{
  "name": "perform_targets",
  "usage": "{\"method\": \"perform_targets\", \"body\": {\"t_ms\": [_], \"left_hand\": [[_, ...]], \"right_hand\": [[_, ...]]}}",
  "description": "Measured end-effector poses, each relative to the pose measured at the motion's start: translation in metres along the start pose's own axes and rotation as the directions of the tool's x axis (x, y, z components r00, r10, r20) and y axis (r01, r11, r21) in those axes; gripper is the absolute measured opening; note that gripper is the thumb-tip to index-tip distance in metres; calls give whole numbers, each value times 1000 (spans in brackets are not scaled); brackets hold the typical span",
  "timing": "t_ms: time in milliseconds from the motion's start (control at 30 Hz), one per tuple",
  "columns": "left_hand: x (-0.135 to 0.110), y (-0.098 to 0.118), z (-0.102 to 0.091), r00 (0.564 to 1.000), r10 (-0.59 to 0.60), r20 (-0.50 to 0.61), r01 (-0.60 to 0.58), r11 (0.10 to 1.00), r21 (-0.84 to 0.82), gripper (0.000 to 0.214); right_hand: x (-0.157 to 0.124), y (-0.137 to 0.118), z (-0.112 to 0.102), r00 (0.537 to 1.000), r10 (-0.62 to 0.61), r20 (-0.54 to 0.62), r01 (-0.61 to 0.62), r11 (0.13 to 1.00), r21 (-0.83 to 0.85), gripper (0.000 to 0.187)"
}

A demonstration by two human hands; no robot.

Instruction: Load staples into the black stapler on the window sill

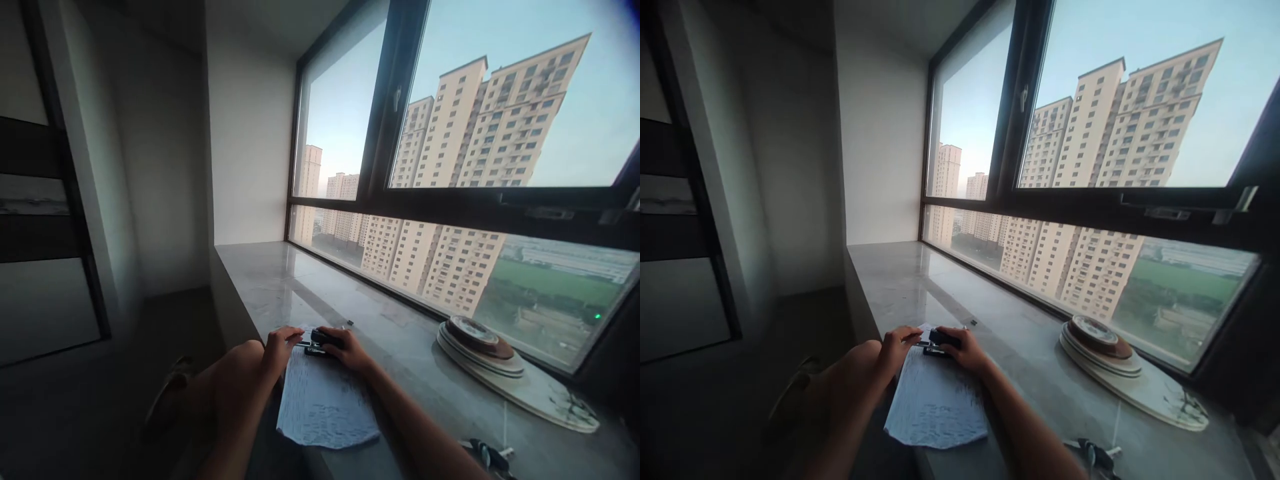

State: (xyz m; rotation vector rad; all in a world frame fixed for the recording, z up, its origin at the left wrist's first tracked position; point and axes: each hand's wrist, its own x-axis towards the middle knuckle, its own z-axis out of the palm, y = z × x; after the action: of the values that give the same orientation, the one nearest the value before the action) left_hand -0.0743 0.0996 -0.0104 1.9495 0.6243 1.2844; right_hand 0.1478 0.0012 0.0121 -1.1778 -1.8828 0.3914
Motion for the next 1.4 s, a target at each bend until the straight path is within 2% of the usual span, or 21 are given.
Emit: {"method": "perform_targets", "body": {"t_ms": [133, 267, 433, 500, 833, 967, 1067, 1233, 1400], "left_hand": [[0, -5, -1, 998, 9, -55, -10, 1000, -13, 14], [-1, -10, -1, 1000, -23, -15, 23, 999, -23, 19], [-5, -5, -2, 995, 73, 72, -85, 980, 180, 28], [-6, -3, -3, 993, 68, 91, -89, 964, 249, 27], [-11, 4, -1, 991, -73, 109, 38, 956, 290, 28], [-8, 6, -4, 992, -74, 100, 40, 951, 307, 19], [-5, -3, -4, 991, -104, 79, 74, 947, 312, 10], [-5, -20, -6, 995, -97, -23, 98, 929, 357, 13], [-16, -11, 0, 982, -187, -16, 172, 863, 475, 28]], "right_hand": [[-1, -1, 2, 1000, 20, 5, -20, 1000, 1, 46], [-1, -1, 4, 999, 37, -3, -37, 999, -3, 47], [0, -1, 4, 999, 34, 13, -33, 999, -16, 47], [0, -2, 4, 999, 28, 20, -28, 1000, -10, 48], [1, -4, 4, 1000, -5, 14, 5, 1000, -17, 47], [2, -9, 1, 999, -27, 19, 27, 999, -21, 46], [2, -12, -1, 999, -32, -3, 32, 999, -29, 46], [2, -10, -5, 999, -33, -9, 33, 999, -7, 46], [2, -5, -4, 999, -42, -21, 43, 999, 15, 48]]}}
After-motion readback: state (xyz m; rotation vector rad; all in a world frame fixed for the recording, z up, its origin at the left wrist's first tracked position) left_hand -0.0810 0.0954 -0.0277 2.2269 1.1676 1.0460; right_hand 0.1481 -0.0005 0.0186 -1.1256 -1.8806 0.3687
